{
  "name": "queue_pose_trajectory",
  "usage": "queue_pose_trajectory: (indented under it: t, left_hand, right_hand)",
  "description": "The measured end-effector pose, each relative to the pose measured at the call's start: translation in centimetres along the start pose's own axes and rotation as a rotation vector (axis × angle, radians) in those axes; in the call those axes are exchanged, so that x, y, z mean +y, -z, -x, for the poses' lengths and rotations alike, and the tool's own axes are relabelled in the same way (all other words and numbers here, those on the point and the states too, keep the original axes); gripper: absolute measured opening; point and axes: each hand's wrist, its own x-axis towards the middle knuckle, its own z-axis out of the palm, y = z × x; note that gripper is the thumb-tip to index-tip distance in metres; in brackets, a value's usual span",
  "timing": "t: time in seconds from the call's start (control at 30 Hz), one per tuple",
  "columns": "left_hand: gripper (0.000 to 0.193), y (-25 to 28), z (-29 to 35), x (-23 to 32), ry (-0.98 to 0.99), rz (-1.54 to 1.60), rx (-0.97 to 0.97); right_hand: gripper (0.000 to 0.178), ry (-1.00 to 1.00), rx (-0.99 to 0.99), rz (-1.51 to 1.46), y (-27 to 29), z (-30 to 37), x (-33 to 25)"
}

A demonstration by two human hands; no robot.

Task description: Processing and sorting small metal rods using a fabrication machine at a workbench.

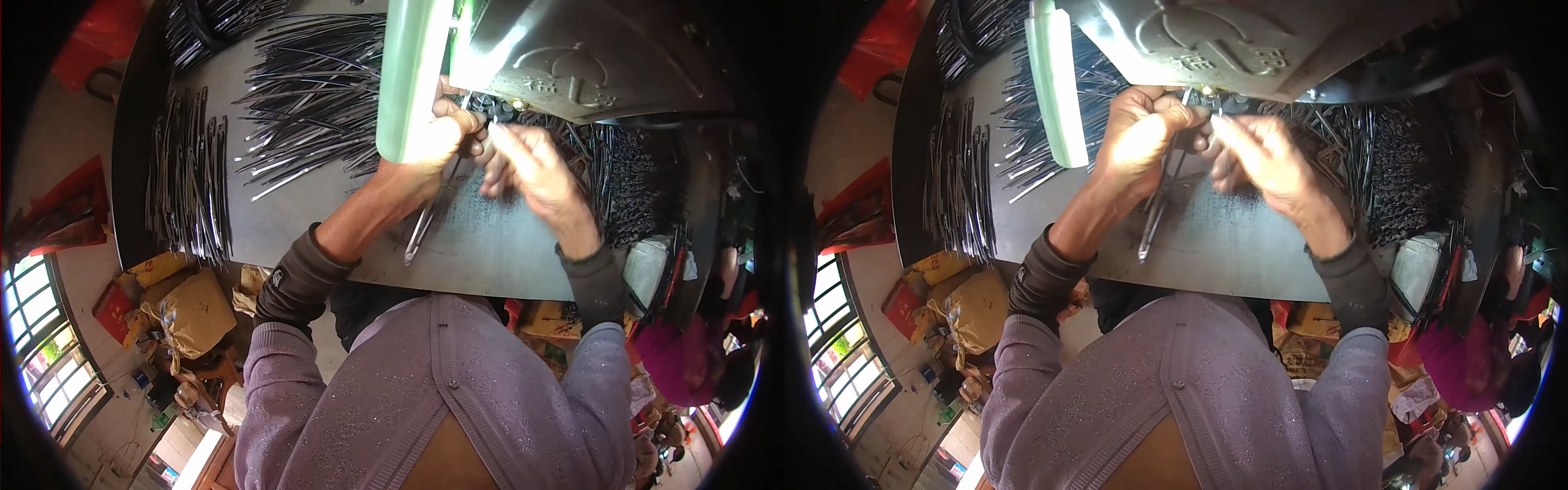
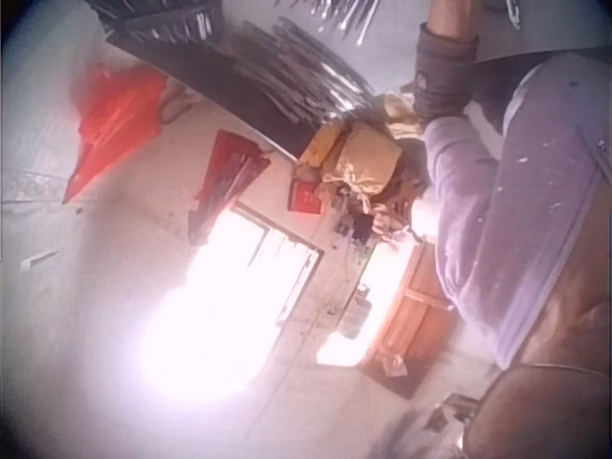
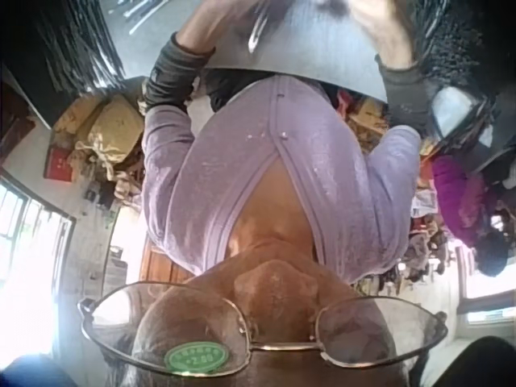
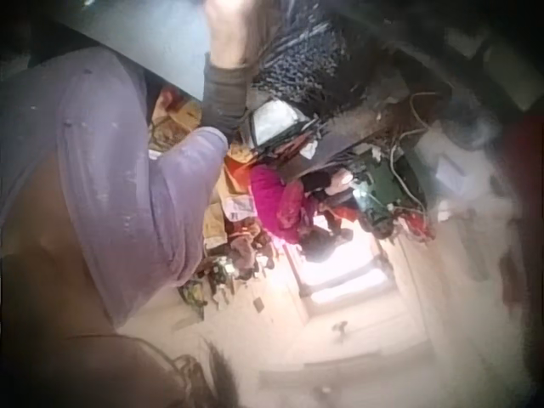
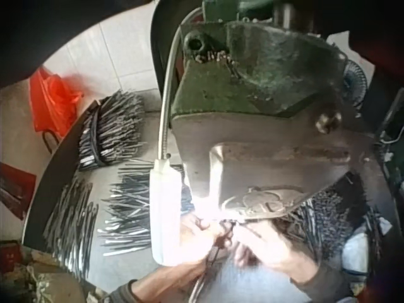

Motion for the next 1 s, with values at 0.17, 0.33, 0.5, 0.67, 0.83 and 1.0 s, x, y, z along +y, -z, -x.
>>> queue_pose_trajectory:
  t: [0.17,0.33,0.5,0.67,0.83,1.0]
  left_hand:
    - [0.021,-0.5,0.3,0.2,0.024,-0.042,0.040]
    - [0.012,-0.9,-0.5,0.2,-0.019,-0.042,0.048]
    - [0.005,-1.0,-0.7,0.3,-0.032,-0.052,0.086]
    - [0.009,-1.0,-0.5,0.6,0.034,-0.160,0.072]
    - [0.010,-0.8,-0.9,0.9,0.028,-0.111,0.016]
    - [0.008,-1.1,-0.7,0.8,0.043,-0.145,0.016]
  right_hand:
    - [0.032,-0.012,-0.003,0.059,-1.6,1.8,1.2]
    - [0.031,0.015,0.012,0.078,-1.5,1.6,-0.4]
    - [0.031,0.005,0.017,0.058,-1.2,0.9,-0.1]
    - [0.031,-0.017,0.024,0.008,-1.1,1.1,0.0]
    - [0.036,-0.050,0.029,-0.131,-2.6,2.0,0.2]
    - [0.035,0.010,-0.033,-0.169,-4.0,3.7,2.9]
